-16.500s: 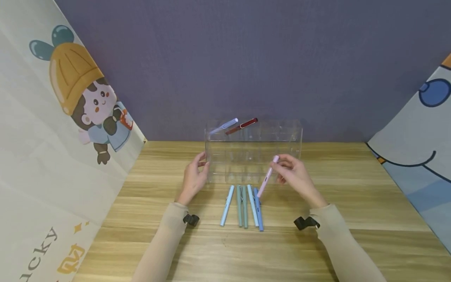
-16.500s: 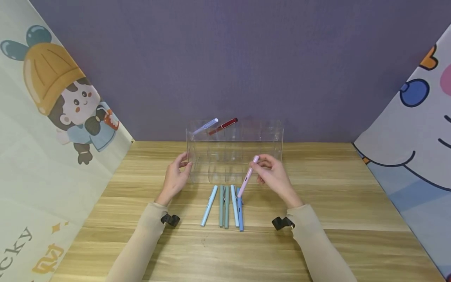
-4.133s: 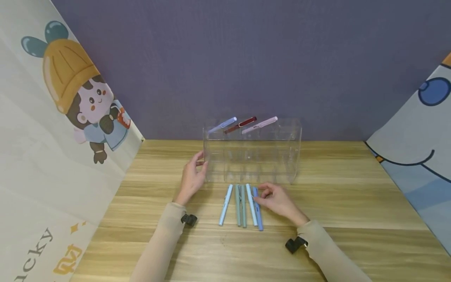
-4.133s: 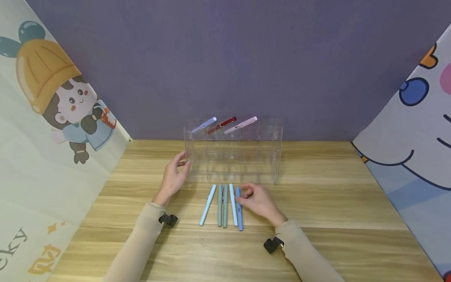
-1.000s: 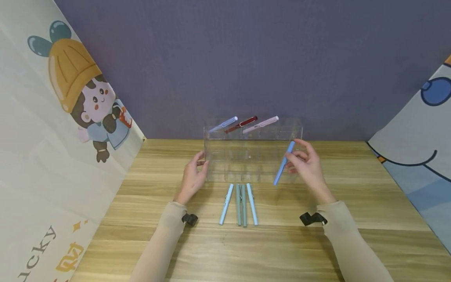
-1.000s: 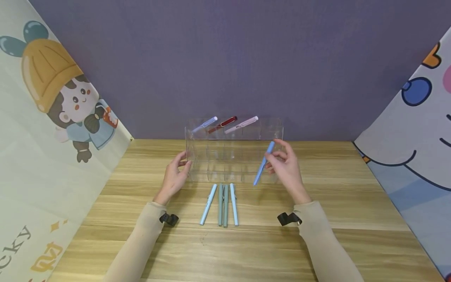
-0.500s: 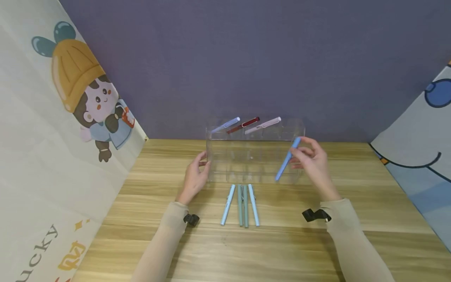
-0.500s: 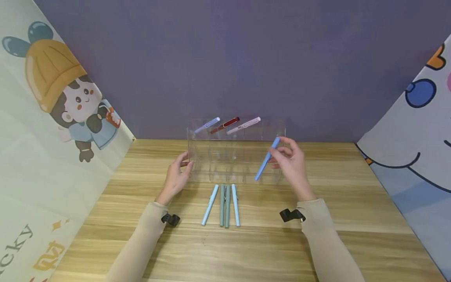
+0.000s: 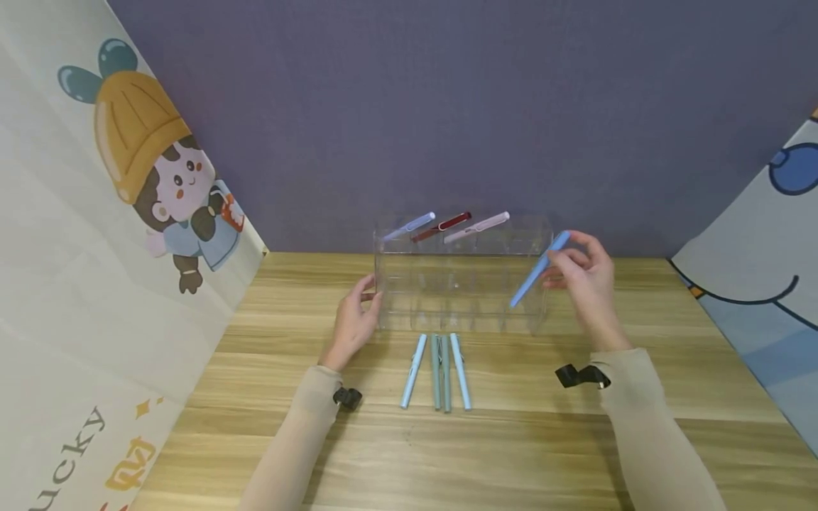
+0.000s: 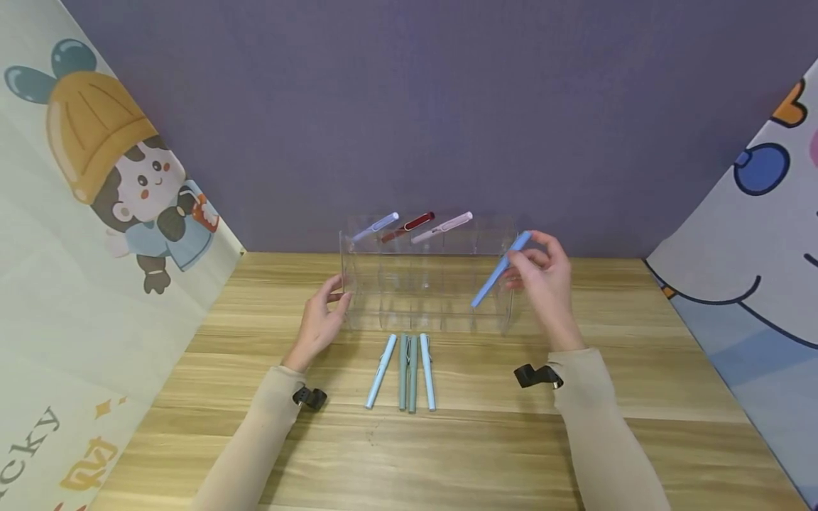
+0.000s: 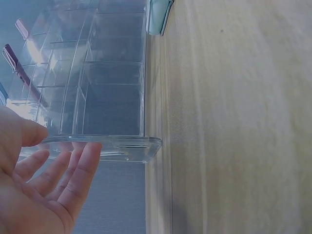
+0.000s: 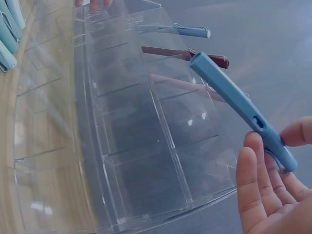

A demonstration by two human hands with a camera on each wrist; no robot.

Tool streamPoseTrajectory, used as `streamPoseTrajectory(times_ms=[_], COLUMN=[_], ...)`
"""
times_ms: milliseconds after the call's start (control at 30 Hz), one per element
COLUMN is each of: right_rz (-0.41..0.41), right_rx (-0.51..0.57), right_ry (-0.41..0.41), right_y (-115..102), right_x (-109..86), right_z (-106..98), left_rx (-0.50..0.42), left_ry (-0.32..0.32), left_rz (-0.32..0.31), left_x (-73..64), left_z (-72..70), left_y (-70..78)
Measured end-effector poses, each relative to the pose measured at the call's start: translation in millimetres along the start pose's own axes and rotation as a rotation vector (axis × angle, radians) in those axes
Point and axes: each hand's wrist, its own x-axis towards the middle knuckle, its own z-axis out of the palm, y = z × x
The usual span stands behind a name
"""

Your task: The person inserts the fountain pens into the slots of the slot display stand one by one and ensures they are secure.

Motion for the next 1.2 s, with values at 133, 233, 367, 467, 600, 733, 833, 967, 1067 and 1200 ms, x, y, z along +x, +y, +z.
streamPoseTrajectory(times_ms=[133,233,367,467,600,733,833,967,1067,1200], right_rz=[-0.005,-0.002,0.014,0.018,0.024,0.024,0.016,0.014,0.017,0.013], right_rx=[0.041,0.066,0.110,0.157,0.194,0.205,0.217,0.228,0.237,0.240], right_ry=[0.037,0.039,0.037,0.056,0.077,0.092,0.107,0.133,0.157,0.193], right_y=[-1,-2,-4,-6,-9,-13,-16,-18,-20,-23], right_x=[4.3,7.6,10.7,12.2,15.5,20.1,23.7,28.3,31.9,35.0], right_z=[-1,-1,1,1,1,3,5,5,4,1], left_rx=[-0.007,-0.012,-0.019,-0.025,-0.030,-0.026,-0.024,-0.021,-0.022,-0.023], left_ry=[-0.004,-0.003,-0.005,-0.012,-0.013,-0.014,-0.013,-0.012,-0.015,-0.013], left_rz=[-0.003,-0.005,-0.001,0.004,0.001,-0.007,-0.003,0.001,-0.001,-0.003], left_x=[-0.4,-0.4,-0.4,-0.2,0.1,-0.1,-0.2,-0.5,-0.6,-0.7], left_z=[-0.3,-0.5,-1.0,-0.6,-0.2,-0.8,-1.0,-1.0,-0.7,0.3], left_y=[-0.9,-1.6,-1.9,-1.7,-1.7,-1.1,0.1,0.1,0.1,0.0])
